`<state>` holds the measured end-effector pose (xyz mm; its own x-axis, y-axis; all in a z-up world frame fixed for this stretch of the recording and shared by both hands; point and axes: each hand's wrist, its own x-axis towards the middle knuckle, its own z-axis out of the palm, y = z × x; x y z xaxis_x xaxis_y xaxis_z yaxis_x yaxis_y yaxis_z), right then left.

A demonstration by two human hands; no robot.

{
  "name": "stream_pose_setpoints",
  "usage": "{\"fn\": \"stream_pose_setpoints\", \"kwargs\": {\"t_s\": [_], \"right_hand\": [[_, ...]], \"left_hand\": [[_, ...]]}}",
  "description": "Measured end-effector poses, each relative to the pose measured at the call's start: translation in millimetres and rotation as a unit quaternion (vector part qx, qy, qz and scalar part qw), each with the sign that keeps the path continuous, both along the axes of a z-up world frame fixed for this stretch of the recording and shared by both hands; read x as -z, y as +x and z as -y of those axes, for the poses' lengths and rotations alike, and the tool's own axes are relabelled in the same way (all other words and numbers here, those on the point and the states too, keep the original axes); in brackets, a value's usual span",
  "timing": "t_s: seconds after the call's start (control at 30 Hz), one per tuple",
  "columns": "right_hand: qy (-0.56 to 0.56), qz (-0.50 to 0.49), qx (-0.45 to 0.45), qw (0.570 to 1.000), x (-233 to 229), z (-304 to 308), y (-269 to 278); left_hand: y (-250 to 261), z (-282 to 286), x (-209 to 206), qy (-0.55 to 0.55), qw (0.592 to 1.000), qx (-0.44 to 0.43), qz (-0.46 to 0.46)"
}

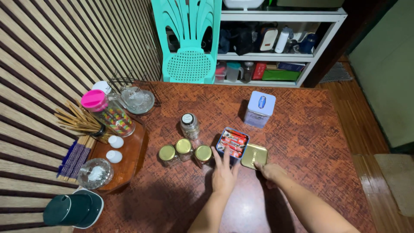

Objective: The person clears a cluttered table by moving several small jars and a tin box, then opens the tin and transfers small red packets into a glass jar. The person closes the jar and places it back on the table.

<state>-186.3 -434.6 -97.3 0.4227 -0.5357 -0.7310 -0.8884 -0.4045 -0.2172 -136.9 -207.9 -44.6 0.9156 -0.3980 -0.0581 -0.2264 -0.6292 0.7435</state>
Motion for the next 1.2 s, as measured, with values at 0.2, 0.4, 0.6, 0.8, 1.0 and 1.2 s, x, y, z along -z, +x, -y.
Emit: {"fn": "stream_pose_setpoints", "kwargs": {"t_s": [0.2,0.4,0.6,0.8,1.0,1.2], "right_hand": [[-0.106,-0.048,-0.201,0.973,-35.3,13.2,26.0],[-0.285,0.264,-0.156,0.908,-88.5,40.6,78.0],[-0.341,0.318,-0.224,0.856,-97.1,74.3,135.3],[-0.301,0.274,-0.225,0.885,-83.8,98.1,167.1],[-0.320,0.239,-0.269,0.876,-97.4,81.1,180.9],[-0.303,0.261,-0.258,0.880,-108.4,49.0,183.1]], "left_hand": [[-7.0,-11.5,-9.6,0.008,0.999,0.025,0.041],[-11.9,-24.7,-13.6,-0.063,0.997,0.003,0.049],[-4.3,-44.9,-20.7,-0.126,0.975,0.010,0.182],[7.6,-64.8,-36.6,-0.059,0.974,0.033,0.216],[20.0,-70.2,-34.6,-0.088,0.964,0.001,0.251],[37.9,-67.0,-42.3,-0.106,0.962,-0.008,0.253]]}}
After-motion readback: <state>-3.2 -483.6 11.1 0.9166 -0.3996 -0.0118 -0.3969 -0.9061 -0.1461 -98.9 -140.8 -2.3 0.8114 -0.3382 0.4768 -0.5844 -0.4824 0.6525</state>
